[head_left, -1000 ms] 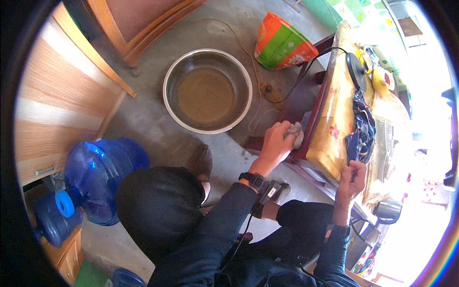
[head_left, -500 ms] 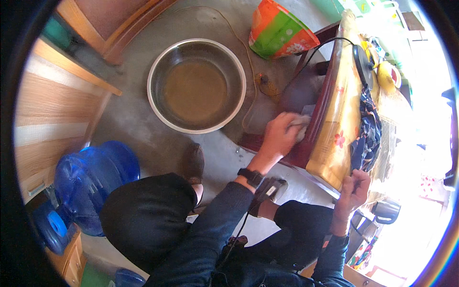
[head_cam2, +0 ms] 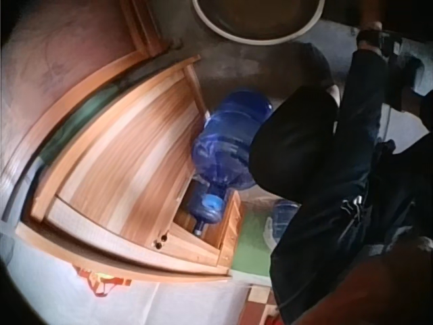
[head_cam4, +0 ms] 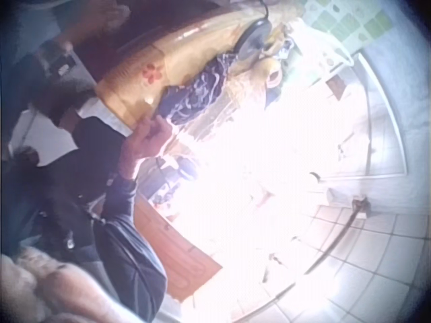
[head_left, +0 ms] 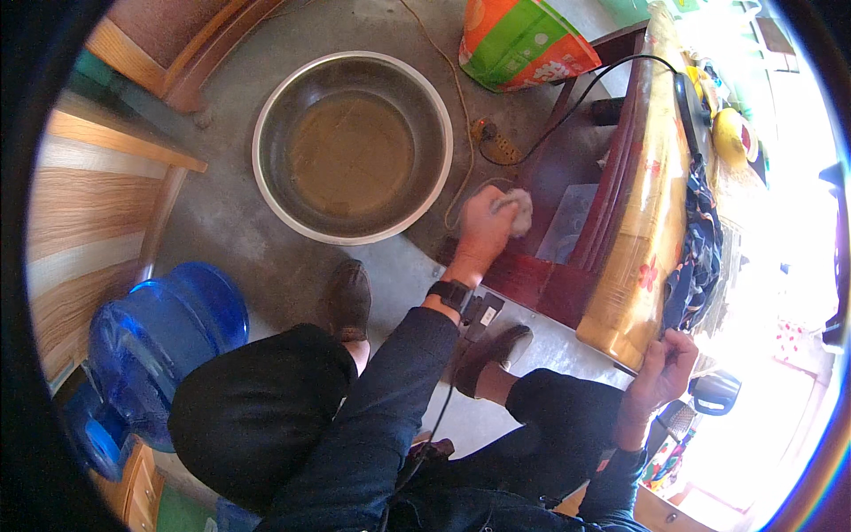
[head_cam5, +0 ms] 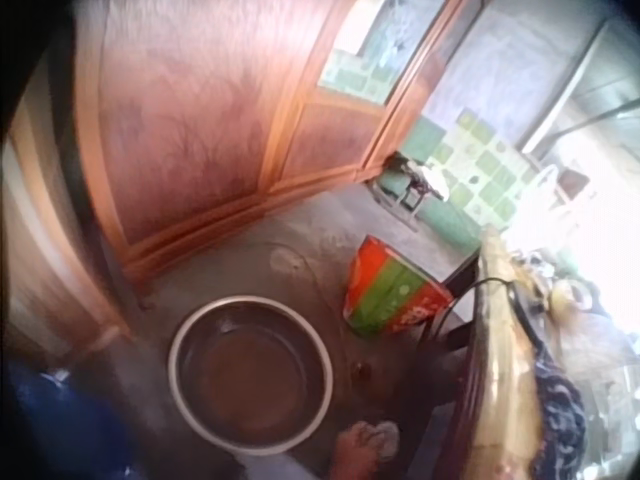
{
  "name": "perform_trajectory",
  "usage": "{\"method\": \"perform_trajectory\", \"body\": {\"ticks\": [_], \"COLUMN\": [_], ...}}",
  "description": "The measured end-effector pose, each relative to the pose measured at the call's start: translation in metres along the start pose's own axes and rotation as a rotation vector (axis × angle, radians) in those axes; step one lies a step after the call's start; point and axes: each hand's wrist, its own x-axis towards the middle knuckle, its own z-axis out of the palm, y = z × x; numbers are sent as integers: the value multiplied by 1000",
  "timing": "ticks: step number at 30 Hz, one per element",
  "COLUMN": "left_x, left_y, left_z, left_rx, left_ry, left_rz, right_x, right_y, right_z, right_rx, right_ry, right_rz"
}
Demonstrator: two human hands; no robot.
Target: The person sits on the floor and cleans two small cloths by hand. They rub the cloths together, dip them into a metal basin of water, and wring them out. The person then picks up a green and white spray bottle, removes the nozzle, and wipes the bottle with one of the cloths.
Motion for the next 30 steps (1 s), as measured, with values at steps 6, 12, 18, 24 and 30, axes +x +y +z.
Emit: {"method": "perform_trajectory", "body": {"ticks": [6,12,18,24,30], "left_x": [-29,-80,-66,-62,-55], "left_y": [0,-39,-81,-19,142], "left_z": [-35,-42,-60,-47,-64], "left_rx": [59,280,600,-115,67], "left_ry": [63,138,94,-186,-385], "left_rz": [-23,-151,-271,-344,-121], "right_x": [0,-1,-2,-1,7], "right_y": [-3,-1,-5,-5,-5], "right_z": [-1,3,2,5,5], "right_rx": [-16,59,67,90,115], "right_ry": [-18,-12,-39,-50,-53], "right_rz": [21,43,80,88,-8]}}
